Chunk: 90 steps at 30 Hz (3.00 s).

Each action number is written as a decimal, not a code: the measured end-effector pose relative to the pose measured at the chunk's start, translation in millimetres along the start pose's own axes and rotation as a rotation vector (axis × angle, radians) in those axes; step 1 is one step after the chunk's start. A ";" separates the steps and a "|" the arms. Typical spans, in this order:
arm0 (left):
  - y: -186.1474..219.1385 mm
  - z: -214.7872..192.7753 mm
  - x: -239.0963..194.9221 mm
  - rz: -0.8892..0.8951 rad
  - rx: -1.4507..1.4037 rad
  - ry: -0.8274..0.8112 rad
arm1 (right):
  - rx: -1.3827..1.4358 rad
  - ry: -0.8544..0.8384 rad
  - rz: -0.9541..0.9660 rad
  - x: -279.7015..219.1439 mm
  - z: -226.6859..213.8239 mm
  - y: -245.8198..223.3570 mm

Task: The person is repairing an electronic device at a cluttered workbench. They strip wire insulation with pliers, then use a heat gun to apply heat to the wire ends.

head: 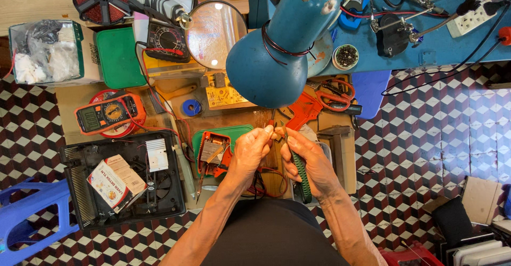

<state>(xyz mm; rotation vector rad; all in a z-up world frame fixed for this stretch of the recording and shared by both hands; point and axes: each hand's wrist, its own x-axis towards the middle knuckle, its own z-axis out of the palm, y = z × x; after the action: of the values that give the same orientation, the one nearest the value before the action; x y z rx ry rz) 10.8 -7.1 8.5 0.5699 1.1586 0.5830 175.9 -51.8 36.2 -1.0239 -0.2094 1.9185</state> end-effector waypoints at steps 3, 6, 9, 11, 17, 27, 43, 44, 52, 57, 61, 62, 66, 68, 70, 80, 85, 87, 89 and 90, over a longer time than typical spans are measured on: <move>-2.5 -0.2 1.5 -0.017 -0.019 0.019 | -0.134 0.066 -0.005 -1.7 2.6 -0.2; -3.8 -1.3 2.3 -0.026 0.004 0.017 | -0.233 0.048 0.008 -3.0 5.4 -0.1; -4.3 -2.5 2.3 -0.007 0.000 0.006 | -0.328 0.107 0.014 -1.4 6.1 2.4; -3.8 -3.5 -0.3 -0.026 -0.023 -0.012 | -0.299 0.096 0.009 -0.9 4.0 3.6; -3.4 -6.4 -11.1 -0.064 -0.038 -0.050 | -0.137 0.111 -0.106 -3.8 -29.1 3.2; -19.5 -9.0 -13.7 0.177 0.332 0.044 | -1.784 0.527 -0.599 -3.5 -77.1 45.6; -36.9 -20.7 -50.5 0.039 0.468 -0.129 | -1.329 0.158 -0.576 -56.0 0.5 35.6; -37.3 -19.6 -53.5 0.069 0.445 -0.137 | -1.330 0.174 -0.526 -59.7 -3.4 36.9; -35.2 -19.1 -104.5 0.598 0.554 -0.138 | -0.314 0.134 0.137 -69.6 -31.7 44.4; -43.4 -16.1 -122.6 0.554 0.538 -0.065 | -0.500 0.232 -0.051 -80.8 -20.7 62.0; -51.5 -19.3 -122.3 0.377 0.435 -0.055 | -1.142 0.198 -0.484 -106.2 9.1 70.8; -53.4 -21.8 -122.6 0.344 0.424 -0.057 | -1.288 0.226 -0.545 -109.0 16.0 70.9; -53.9 -24.8 -124.2 0.271 0.383 -0.127 | -1.590 0.153 -0.896 -122.8 26.4 63.9; -50.7 -25.2 -127.3 0.256 0.411 -0.150 | -1.659 0.082 -1.018 -127.0 23.8 63.3; -48.0 -22.3 -132.5 0.284 0.425 -0.183 | -1.596 0.143 -0.872 -130.7 17.2 65.5; -61.2 2.8 -136.8 0.360 0.341 -0.255 | -0.905 0.392 -0.337 -154.4 13.3 71.0; -60.6 5.5 -126.1 0.187 0.286 -0.377 | -1.376 0.384 -0.684 -173.5 26.6 55.0; -58.8 7.7 -123.5 0.028 0.252 -0.382 | -1.593 0.238 -0.974 -174.7 21.4 44.3; -55.8 16.3 -121.8 -0.043 0.253 -0.387 | -1.578 0.214 -1.003 -177.0 12.6 36.1; -54.2 23.3 -120.6 -0.078 0.254 -0.386 | -1.569 0.199 -1.018 -177.9 6.7 32.4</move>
<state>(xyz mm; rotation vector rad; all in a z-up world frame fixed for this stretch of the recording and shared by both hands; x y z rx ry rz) 4.8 -131.4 59.0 0.8112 0.8865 0.2432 191.0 -208.7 125.2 -1.5228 -1.8695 0.4309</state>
